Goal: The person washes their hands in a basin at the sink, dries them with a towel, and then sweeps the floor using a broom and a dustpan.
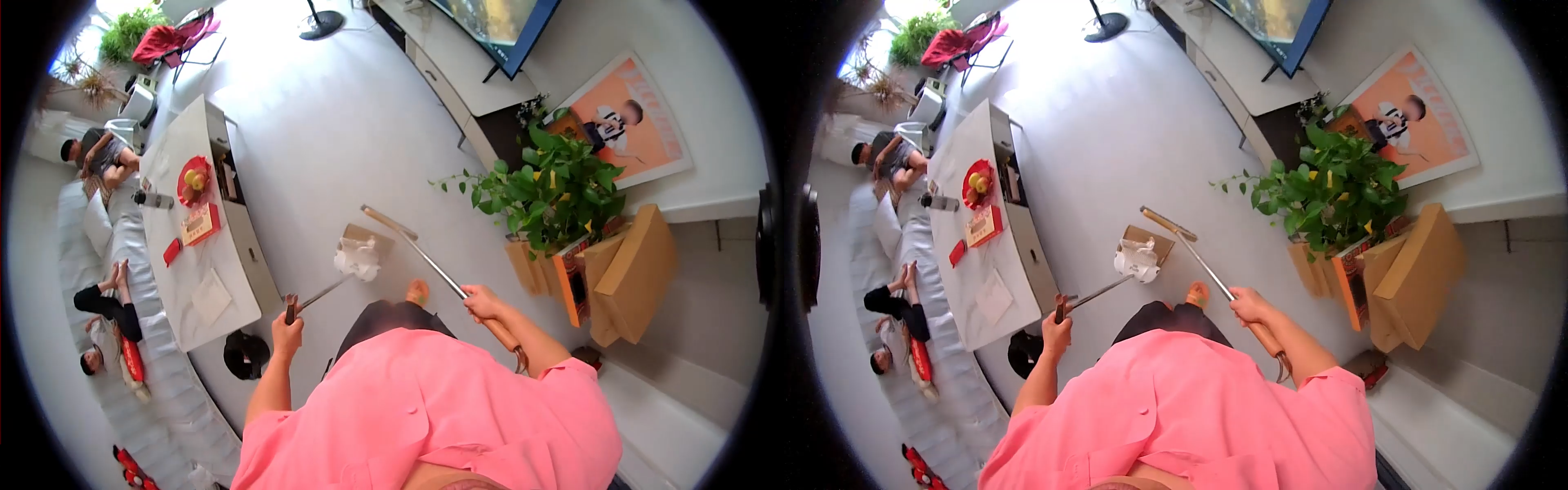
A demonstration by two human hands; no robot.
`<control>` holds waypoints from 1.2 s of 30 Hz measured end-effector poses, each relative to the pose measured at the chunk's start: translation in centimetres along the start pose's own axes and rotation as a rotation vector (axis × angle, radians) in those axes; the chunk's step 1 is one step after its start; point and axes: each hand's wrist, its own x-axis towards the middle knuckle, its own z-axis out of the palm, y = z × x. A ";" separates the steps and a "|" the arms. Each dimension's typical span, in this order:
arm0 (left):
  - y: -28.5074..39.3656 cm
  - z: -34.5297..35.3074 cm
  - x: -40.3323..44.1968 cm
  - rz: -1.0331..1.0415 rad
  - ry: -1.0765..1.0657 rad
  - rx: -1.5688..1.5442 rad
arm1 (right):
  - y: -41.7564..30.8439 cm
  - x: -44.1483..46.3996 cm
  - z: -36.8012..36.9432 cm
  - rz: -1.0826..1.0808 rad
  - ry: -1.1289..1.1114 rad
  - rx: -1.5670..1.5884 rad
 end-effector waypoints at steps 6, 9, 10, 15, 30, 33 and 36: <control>5.2 0.2 2.7 -0.102 0.037 -0.248 | -4.8 5.9 -4.4 -0.098 0.141 0.120; 6.4 -0.2 6.3 -0.055 0.080 -0.291 | -8.7 10.2 -6.2 -0.111 0.193 0.160; 7.2 -0.5 7.8 -0.051 0.094 -0.303 | -10.5 11.9 -6.6 -0.127 0.212 0.159; 9.5 -2.5 16.1 0.007 0.116 -0.281 | -18.4 19.1 -9.6 -0.104 0.389 0.339; 17.4 -10.9 39.7 -0.032 0.110 -0.139 | -35.0 46.1 -14.6 0.161 0.302 1.033; 18.0 -11.9 45.4 0.008 0.154 -0.078 | -39.1 48.8 -15.4 0.166 0.294 1.166; 22.0 -13.6 50.6 0.025 0.131 -0.058 | -48.2 45.6 -14.4 0.172 0.300 1.205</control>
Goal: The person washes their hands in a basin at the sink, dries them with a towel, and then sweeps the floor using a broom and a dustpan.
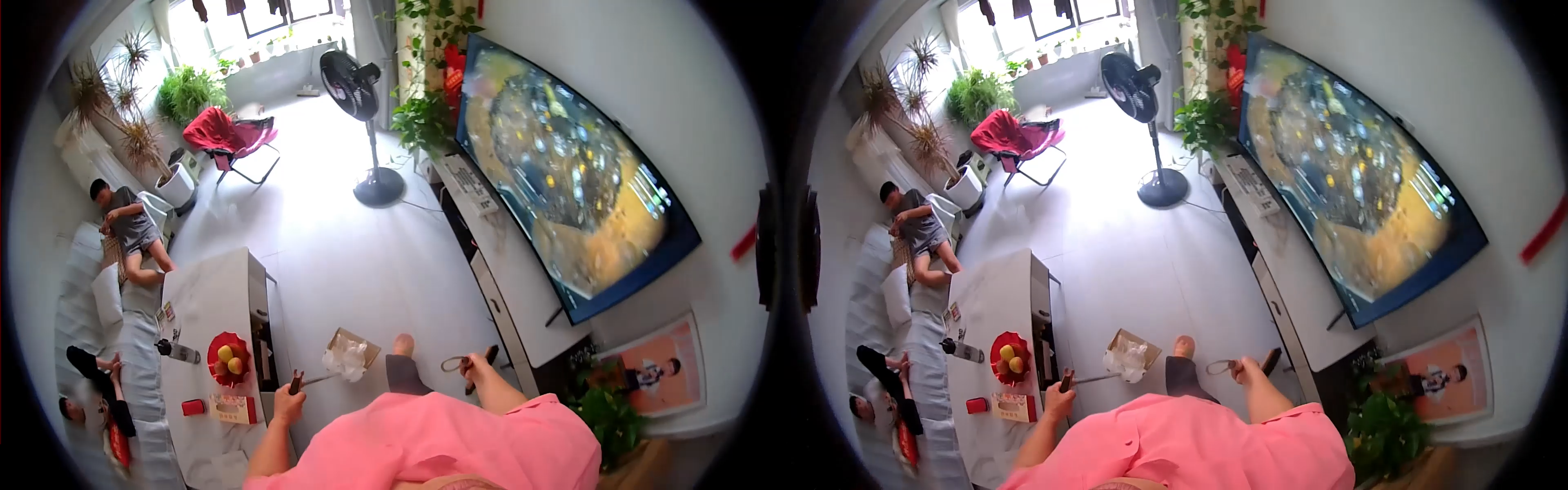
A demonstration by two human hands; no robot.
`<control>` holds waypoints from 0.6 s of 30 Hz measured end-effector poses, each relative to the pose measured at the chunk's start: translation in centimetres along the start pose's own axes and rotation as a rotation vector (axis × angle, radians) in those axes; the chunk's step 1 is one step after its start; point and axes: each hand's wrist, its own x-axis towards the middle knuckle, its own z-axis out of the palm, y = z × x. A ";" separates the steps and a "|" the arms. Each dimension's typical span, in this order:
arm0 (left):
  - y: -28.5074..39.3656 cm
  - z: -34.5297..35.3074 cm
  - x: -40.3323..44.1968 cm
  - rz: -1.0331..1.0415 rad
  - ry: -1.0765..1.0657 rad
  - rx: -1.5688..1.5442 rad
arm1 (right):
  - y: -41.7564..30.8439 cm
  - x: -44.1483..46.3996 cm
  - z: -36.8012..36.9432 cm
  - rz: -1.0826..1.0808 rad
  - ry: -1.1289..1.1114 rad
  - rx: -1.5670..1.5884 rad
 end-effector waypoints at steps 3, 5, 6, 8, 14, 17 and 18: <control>2.7 -0.1 6.5 0.046 -0.003 0.092 | -2.4 2.1 4.5 -0.086 -0.134 -0.173; 5.1 -1.0 10.2 0.104 -0.024 0.157 | -3.7 3.3 7.1 -0.088 -0.136 -0.078; 6.6 -1.2 12.4 0.128 -0.040 0.176 | -4.6 4.1 8.6 -0.088 -0.146 -0.049; 8.4 -1.5 16.9 0.088 -0.125 0.230 | -6.5 4.6 11.6 -0.078 -0.120 -0.099; 12.0 -1.0 26.9 0.035 -0.256 0.379 | -10.9 9.5 16.1 -0.113 -0.225 -0.304; 14.2 -1.3 31.9 0.034 -0.303 0.407 | -12.3 10.6 19.8 -0.057 -0.202 -0.231; 14.4 -1.5 33.4 0.042 -0.330 0.424 | -11.8 10.2 19.9 -0.026 -0.172 -0.171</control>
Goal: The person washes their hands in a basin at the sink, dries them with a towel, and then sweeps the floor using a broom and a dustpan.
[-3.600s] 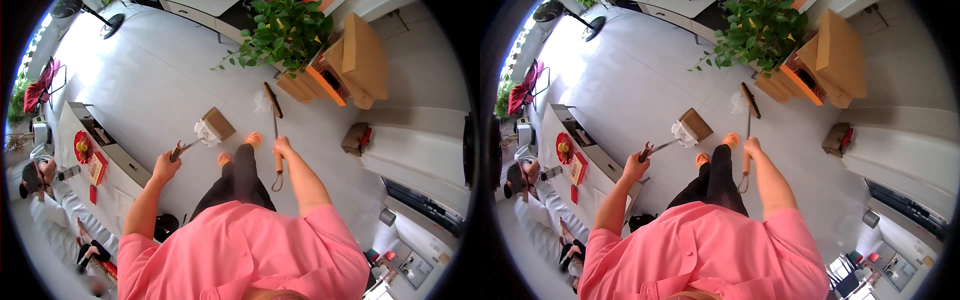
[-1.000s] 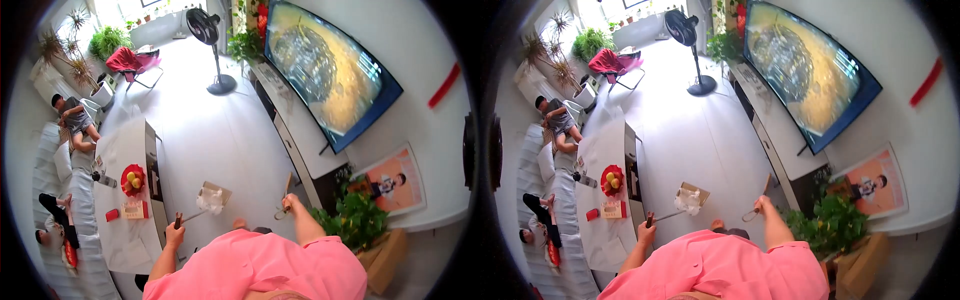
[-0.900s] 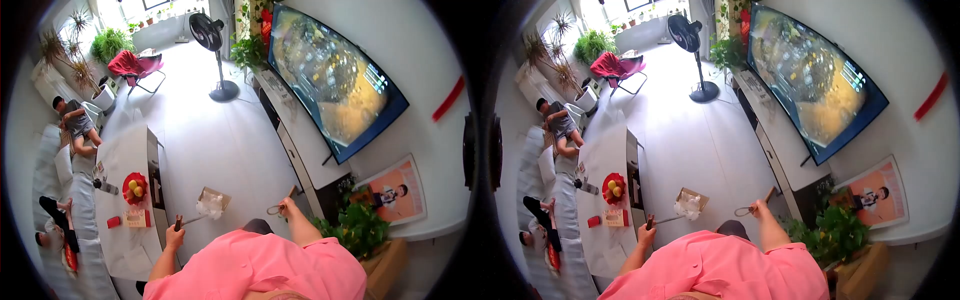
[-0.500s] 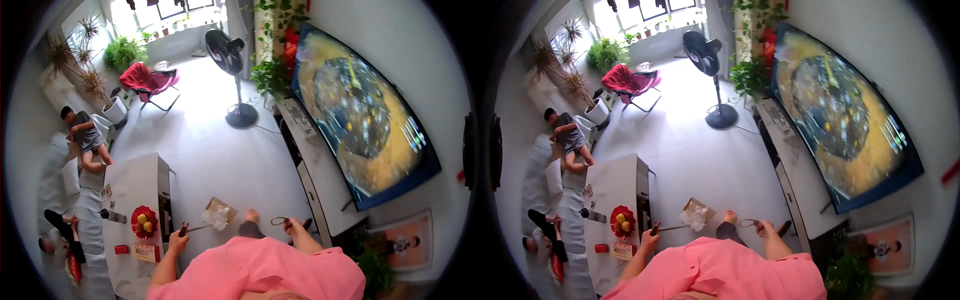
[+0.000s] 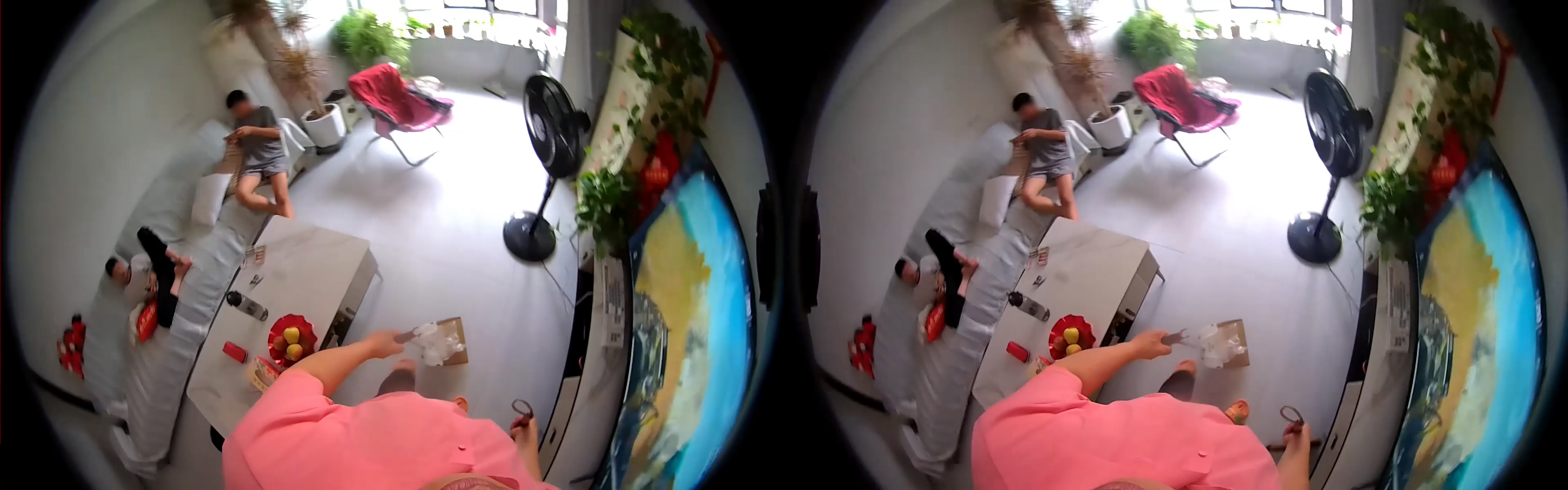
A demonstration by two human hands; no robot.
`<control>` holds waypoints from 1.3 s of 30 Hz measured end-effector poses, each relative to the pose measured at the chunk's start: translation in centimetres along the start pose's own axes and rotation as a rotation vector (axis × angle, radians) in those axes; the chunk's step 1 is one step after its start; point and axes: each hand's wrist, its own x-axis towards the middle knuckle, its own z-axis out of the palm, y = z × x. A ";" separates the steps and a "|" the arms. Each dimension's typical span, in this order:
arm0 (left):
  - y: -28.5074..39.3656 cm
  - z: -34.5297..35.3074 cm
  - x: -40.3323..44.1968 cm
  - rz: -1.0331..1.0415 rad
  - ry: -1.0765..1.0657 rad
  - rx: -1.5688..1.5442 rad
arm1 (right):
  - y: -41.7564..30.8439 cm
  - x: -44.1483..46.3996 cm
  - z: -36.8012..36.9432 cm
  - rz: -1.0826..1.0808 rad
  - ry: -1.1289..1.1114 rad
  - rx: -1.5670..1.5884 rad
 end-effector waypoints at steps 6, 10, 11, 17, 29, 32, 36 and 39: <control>1.1 -5.2 9.0 0.072 -0.177 -0.016 | 3.9 1.5 3.0 -0.318 -0.476 -0.242; 1.8 -7.3 12.6 0.143 -0.196 -0.034 | 5.8 3.1 9.7 -0.067 0.272 -0.378; 2.0 -7.6 13.5 0.132 -0.222 -0.012 | 6.6 2.8 11.1 -0.078 0.286 -0.371; 1.8 -9.1 17.5 0.157 -0.302 0.106 | 10.4 -3.7 21.1 -0.049 0.129 -0.557; -1.7 -10.5 17.3 0.185 -0.270 0.129 | 9.5 -9.8 20.4 -0.069 0.145 -0.773; -4.7 -11.3 16.6 0.166 -0.202 0.000 | 6.5 -5.8 19.5 -0.120 0.218 -0.730; -6.9 -12.9 14.4 0.042 -0.123 -0.188 | 2.5 0.6 20.7 -0.203 0.308 -0.681; -9.2 -13.4 13.9 -0.044 -0.064 -0.319 | 0.2 5.8 22.1 -0.236 0.337 -0.628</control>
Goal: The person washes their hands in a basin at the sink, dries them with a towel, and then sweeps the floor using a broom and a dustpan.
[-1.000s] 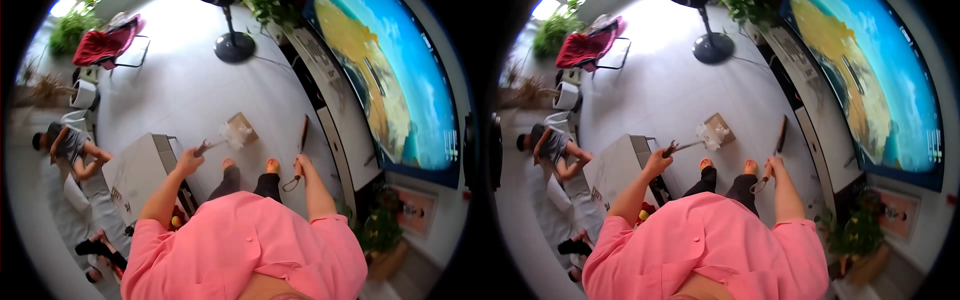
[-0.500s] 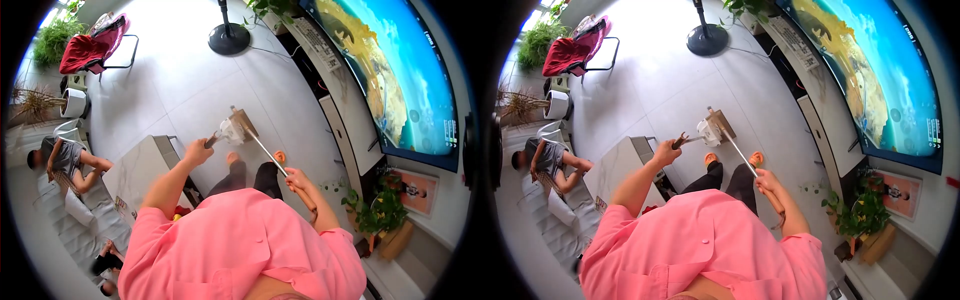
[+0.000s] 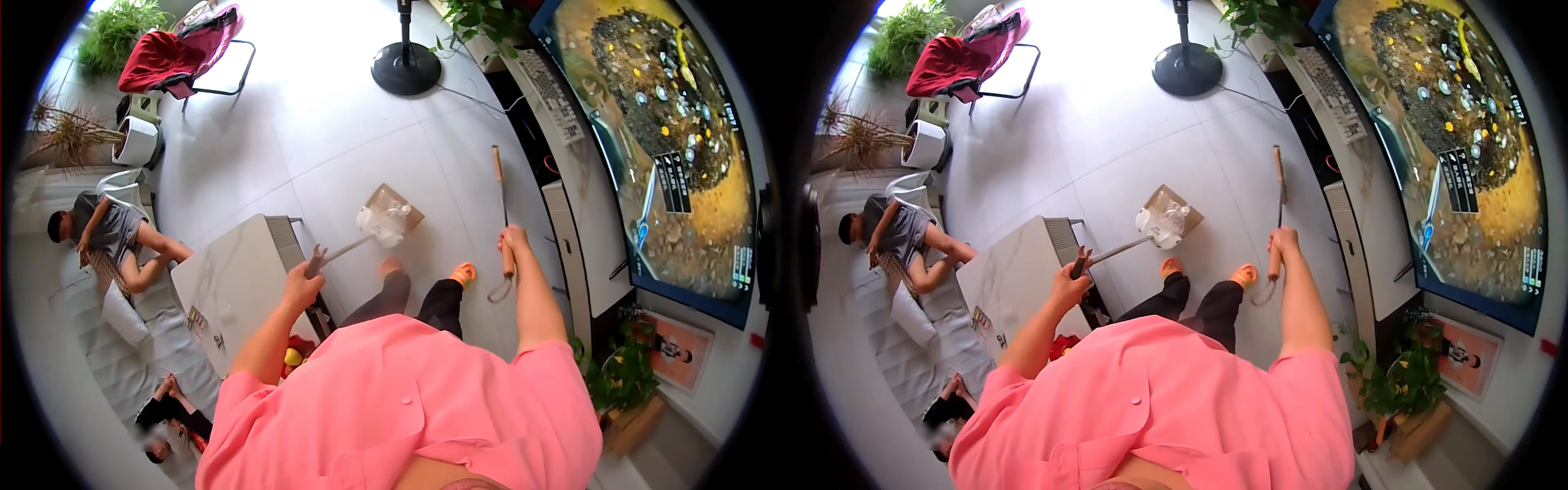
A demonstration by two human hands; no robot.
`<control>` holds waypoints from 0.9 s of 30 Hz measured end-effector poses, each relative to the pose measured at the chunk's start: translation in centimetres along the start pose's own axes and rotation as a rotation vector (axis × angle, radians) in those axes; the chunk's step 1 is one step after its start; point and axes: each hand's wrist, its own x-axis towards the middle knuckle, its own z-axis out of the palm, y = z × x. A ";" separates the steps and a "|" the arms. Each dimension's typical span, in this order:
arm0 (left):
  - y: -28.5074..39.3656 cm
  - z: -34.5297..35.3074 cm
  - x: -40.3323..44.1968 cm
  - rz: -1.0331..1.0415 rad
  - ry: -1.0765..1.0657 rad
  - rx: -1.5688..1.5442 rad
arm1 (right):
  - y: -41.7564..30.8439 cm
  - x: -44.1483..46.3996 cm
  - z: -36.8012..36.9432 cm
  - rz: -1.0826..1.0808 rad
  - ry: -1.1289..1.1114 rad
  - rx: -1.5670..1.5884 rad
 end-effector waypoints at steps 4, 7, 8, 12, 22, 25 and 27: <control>-1.5 -2.0 0.2 -0.045 0.054 -0.104 | -3.9 3.2 3.5 0.080 0.045 0.050; -1.7 -3.0 0.4 -0.080 0.081 -0.169 | -6.9 5.7 7.0 0.113 0.046 0.079; -1.5 -3.3 0.4 -0.109 0.083 -0.187 | -7.6 6.7 8.6 0.096 0.056 0.108; -1.6 -4.3 1.3 -0.101 0.151 -0.221 | -10.9 8.0 15.0 0.035 -0.009 0.130; -1.4 -5.1 5.0 -0.220 0.265 -0.155 | -19.8 6.0 22.7 -0.162 -0.315 -0.558; -1.1 -4.7 4.8 -0.287 0.272 -0.212 | -19.4 5.2 18.9 -0.246 -0.418 -0.768; -1.5 -4.1 4.0 -0.346 0.278 -0.319 | -20.5 4.8 15.4 -0.227 -0.500 -0.811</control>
